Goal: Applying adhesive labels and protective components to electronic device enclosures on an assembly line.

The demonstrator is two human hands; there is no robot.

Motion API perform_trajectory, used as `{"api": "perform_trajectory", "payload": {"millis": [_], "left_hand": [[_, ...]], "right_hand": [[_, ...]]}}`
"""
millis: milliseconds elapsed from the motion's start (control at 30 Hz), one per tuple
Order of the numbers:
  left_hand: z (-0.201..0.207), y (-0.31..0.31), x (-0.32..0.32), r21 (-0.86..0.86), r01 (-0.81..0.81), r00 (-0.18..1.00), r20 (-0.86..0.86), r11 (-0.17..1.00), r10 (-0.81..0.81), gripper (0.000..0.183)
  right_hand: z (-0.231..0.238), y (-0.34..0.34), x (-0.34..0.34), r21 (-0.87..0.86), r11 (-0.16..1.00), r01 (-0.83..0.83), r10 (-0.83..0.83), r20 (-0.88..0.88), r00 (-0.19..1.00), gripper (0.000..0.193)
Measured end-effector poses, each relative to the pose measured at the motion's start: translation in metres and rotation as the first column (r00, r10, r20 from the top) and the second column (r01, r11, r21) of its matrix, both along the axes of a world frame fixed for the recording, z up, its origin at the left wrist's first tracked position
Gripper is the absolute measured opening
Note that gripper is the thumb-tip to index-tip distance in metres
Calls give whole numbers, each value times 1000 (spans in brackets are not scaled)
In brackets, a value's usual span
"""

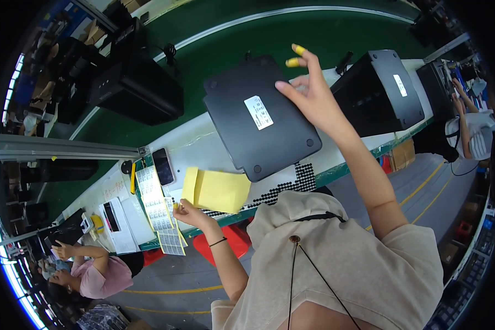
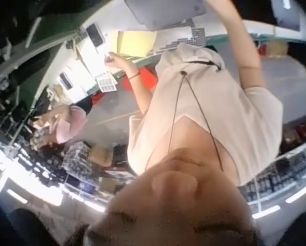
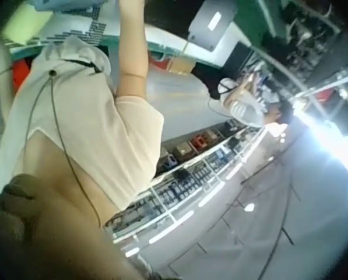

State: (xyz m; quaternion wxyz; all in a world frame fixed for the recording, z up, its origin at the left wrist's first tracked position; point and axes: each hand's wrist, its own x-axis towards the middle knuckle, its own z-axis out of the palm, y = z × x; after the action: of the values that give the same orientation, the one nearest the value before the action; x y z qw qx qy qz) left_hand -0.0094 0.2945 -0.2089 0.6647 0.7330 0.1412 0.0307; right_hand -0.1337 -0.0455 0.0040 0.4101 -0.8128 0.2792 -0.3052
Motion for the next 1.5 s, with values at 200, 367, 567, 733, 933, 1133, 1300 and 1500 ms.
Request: {"api": "perform_trajectory", "payload": {"millis": [200, 367, 567, 733, 933, 1133, 1300, 1500], "left_hand": [[5, -43, -1, 420, 64, 967, 199, 905, -161, 55], [-17, -119, -5, -315, 566, 778, -102, 762, -620, 56], [-15, -174, -32, -543, 637, 618, -65, 547, -784, 59], [7, -225, -88, -617, 675, 519, 7, 405, -855, 61], [34, -278, -152, -692, 692, 368, 93, 205, -925, 63], [11, -306, -159, -472, 710, 527, -135, 523, -839, 67], [-33, -315, -152, -692, 587, 465, -137, 420, -875, 63], [4, -329, -163, -956, 282, 185, -31, 83, -982, 56]], "right_hand": [[-4, 12, -17, 466, 879, -101, -3, 217, 976, 78], [-2, 22, -15, 626, 759, -181, -64, 348, 935, 79], [5, 11, -37, 615, 776, -137, -116, 354, 928, 82], [12, -19, -79, 524, 850, -55, -124, 301, 946, 87], [31, -34, -118, 218, 967, 128, -150, 90, 985, 79], [77, -63, -152, -469, 856, 216, -281, -72, 957, 65], [35, -168, -231, -324, 754, 571, -623, -79, 778, 69], [-3, -202, -242, 19, 875, 483, -470, -203, 859, 72]]}}
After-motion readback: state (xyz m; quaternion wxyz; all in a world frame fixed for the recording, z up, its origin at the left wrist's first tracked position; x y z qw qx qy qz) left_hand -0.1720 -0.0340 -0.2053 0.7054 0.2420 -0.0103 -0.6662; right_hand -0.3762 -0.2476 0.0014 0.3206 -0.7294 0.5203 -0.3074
